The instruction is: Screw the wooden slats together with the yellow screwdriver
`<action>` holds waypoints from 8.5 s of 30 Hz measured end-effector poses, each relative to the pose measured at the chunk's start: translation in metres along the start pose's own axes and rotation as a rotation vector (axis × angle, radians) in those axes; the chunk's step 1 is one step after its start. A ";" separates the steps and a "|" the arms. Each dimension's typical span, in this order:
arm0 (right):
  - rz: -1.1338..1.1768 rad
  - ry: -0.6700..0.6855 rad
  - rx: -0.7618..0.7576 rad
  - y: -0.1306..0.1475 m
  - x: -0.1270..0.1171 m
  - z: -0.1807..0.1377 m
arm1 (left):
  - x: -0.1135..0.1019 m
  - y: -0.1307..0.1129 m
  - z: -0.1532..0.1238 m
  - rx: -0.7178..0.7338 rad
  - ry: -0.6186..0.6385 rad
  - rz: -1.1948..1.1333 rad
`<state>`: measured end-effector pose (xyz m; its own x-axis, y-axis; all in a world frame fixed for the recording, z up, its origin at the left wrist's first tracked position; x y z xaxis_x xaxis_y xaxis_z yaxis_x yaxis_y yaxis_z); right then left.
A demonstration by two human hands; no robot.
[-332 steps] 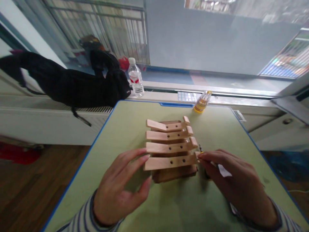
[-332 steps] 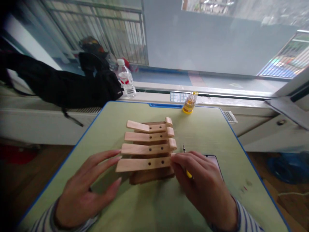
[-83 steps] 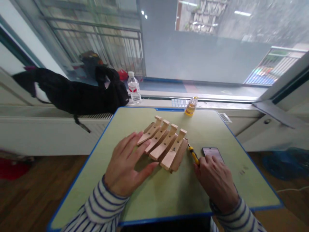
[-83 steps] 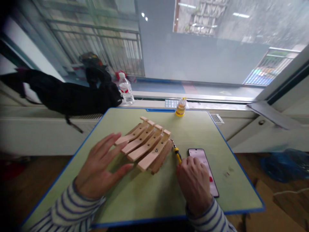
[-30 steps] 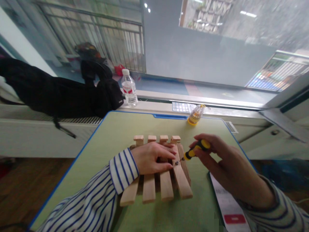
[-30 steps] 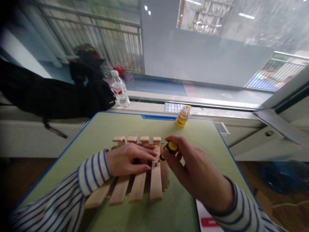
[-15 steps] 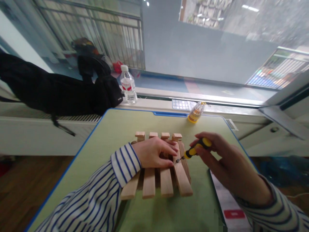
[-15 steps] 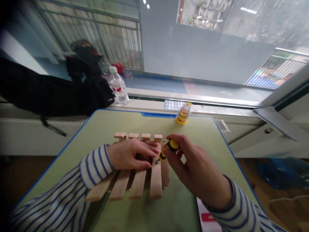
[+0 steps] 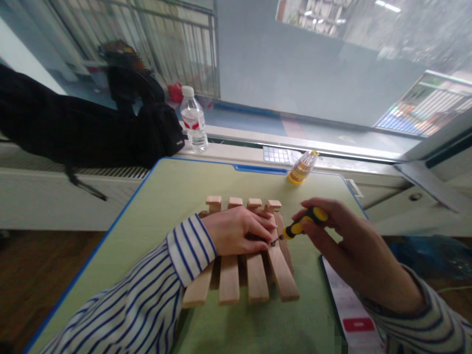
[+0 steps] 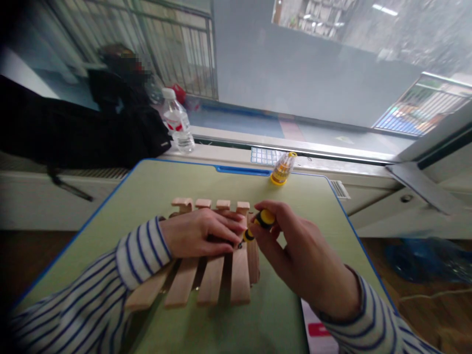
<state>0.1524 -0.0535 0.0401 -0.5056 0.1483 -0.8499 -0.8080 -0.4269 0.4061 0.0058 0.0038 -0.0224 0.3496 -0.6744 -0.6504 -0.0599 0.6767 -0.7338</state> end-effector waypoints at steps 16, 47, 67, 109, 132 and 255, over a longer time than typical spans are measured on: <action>-0.041 0.065 -0.068 0.015 -0.001 0.010 | -0.001 0.003 0.000 -0.035 -0.024 0.011; -0.093 -0.061 -0.008 0.016 0.005 0.011 | -0.019 -0.026 0.006 -0.260 -0.127 -0.164; -0.116 -0.002 -0.070 0.030 -0.007 0.023 | -0.027 -0.034 0.010 -0.264 -0.176 -0.037; -0.263 0.175 -0.220 0.033 -0.015 0.013 | -0.027 -0.046 0.007 -0.275 -0.164 0.166; -0.273 0.046 -0.096 0.021 -0.018 0.022 | -0.028 -0.050 0.010 -0.366 -0.274 -0.032; -0.290 -0.014 -0.244 0.029 -0.020 0.018 | -0.025 -0.049 0.010 -0.334 -0.264 -0.012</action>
<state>0.1337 -0.0524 0.0753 -0.2718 0.3060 -0.9124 -0.8233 -0.5648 0.0559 0.0095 -0.0093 0.0321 0.5767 -0.5537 -0.6008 -0.3388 0.5071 -0.7925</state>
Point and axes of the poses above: each hand's wrist, its own z-axis towards the middle knuckle, its own x-axis out of the palm, y = z × x, the point moved 5 cm from there along z, towards the middle knuckle, and after that the axes turned 6 degrees about -z, right-handed, at the moved point
